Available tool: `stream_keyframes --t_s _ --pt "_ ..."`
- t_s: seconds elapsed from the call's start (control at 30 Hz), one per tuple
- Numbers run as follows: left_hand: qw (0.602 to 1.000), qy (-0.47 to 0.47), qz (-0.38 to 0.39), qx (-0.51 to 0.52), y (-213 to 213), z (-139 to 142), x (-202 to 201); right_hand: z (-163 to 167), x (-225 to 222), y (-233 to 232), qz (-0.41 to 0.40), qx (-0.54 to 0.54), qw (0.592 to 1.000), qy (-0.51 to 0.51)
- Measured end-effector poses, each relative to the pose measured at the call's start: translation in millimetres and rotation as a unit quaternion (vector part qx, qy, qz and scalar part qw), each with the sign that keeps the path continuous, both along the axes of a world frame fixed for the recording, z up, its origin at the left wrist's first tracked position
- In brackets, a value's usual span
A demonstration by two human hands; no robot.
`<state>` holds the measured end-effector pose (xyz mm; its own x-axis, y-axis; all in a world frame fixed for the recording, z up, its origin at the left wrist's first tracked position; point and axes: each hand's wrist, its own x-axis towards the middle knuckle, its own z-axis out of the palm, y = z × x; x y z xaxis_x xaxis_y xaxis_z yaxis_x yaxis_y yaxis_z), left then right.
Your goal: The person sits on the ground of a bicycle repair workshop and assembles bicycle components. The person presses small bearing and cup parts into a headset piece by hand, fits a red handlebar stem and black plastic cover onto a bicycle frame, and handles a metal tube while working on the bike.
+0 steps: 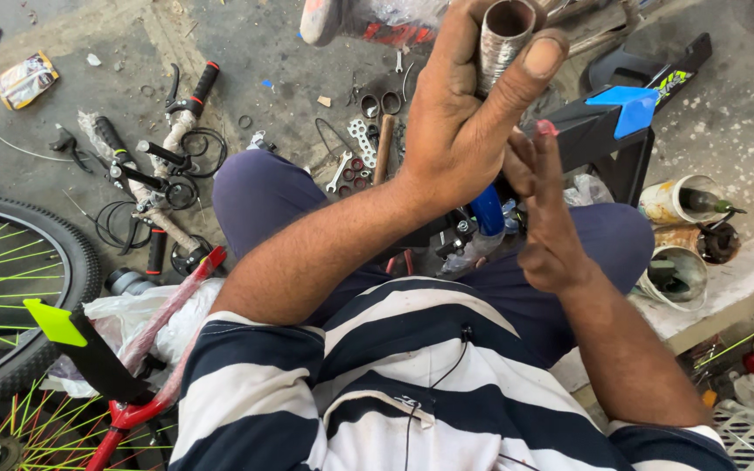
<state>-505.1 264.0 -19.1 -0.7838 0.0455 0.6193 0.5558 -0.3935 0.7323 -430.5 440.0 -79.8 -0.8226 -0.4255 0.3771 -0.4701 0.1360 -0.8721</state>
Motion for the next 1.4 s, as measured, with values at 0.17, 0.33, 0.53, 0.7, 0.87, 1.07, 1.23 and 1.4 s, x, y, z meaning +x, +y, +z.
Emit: stream_keyframes --t_s 0.17,0.33,0.53,0.7,0.87,1.07,1.23,1.4 --pt "1.0 -0.019 -0.017 0.012 0 -3 0 -1 -5 3 -0.11 0.287 0.912 0.271" --pt "0.999 -0.024 -0.031 0.02 0 -7 -4 13 -9 14 -0.153 0.317 0.893 0.281" --pt "0.996 -0.012 -0.083 0.023 -3 -6 -4 35 -15 23 -0.05 0.129 0.989 0.054" --pt "0.994 -0.002 -0.108 -0.006 -4 -6 -3 43 -39 23 0.023 0.12 0.993 0.002" --pt "0.993 0.004 -0.117 -0.001 -9 -5 -2 43 -48 21 0.062 0.135 0.988 0.038" --pt "0.991 -0.025 -0.133 0.015 -11 -5 1 38 -46 13 0.04 0.214 0.969 0.115" --pt "0.993 0.011 -0.116 -0.006 -14 -9 6 36 -38 6 -0.027 0.341 0.904 0.256" --pt "0.992 0.007 -0.125 0.0 -15 -10 7 33 -36 5 -0.025 0.368 0.894 0.255"
